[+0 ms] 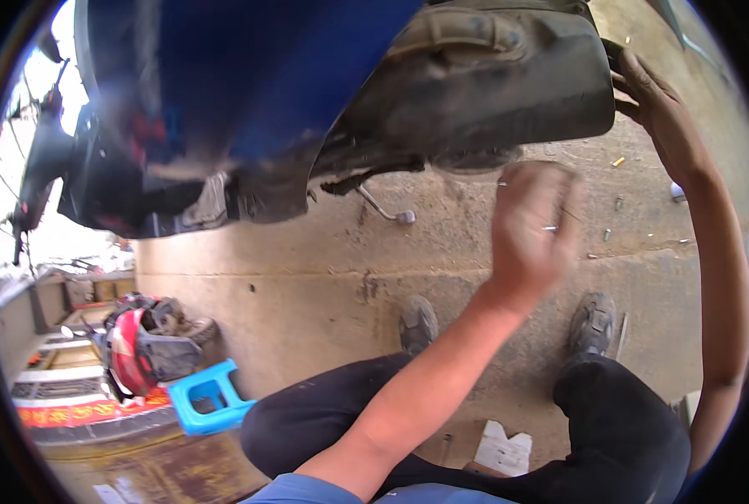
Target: The recorder is installing an air filter housing onto a motorcycle using a screwdriver.
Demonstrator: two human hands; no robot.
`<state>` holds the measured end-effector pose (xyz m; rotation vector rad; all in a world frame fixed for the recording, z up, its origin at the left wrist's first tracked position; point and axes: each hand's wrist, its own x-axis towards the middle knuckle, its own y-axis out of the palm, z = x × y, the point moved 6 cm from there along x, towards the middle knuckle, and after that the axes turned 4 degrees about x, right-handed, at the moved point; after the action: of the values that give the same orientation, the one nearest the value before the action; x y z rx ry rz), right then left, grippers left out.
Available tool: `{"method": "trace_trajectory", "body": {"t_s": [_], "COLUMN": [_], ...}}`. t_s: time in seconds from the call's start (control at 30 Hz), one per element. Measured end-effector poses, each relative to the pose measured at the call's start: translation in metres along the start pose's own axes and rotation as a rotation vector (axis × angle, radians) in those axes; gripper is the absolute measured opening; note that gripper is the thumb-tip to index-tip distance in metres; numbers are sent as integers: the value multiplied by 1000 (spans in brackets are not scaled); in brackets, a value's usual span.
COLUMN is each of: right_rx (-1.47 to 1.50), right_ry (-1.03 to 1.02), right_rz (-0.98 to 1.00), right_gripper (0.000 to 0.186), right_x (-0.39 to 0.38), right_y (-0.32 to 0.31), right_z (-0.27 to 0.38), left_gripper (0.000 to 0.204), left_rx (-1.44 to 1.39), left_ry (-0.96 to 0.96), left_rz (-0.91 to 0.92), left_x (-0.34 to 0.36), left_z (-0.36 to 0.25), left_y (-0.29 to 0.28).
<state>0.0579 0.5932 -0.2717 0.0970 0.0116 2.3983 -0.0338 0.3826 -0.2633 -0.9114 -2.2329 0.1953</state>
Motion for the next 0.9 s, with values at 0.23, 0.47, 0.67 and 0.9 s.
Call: {"method": "trace_trajectory", "body": {"t_s": [0.23,0.47,0.67,0.9], "right_rx": [27,155,242,297], "right_ry": [370,377,212,142], "right_rz": [100,-17,-21,299], "right_gripper": [73,79,80,80], "right_x": [-11,-12,-7,17], "right_y": [24,29,42,34], "right_z": [4,-11,-23,-31], "left_gripper": [20,34,34,34], "left_rx": [-501,-610,-618,-597], "left_ry": [-971,-897,-649,-540], "left_rz": [-213,-315,-297,-345], "left_x": [-70,-26,13,20], "left_z": [96,122,124,144], "left_y": [-92,-120,-101,-93]}}
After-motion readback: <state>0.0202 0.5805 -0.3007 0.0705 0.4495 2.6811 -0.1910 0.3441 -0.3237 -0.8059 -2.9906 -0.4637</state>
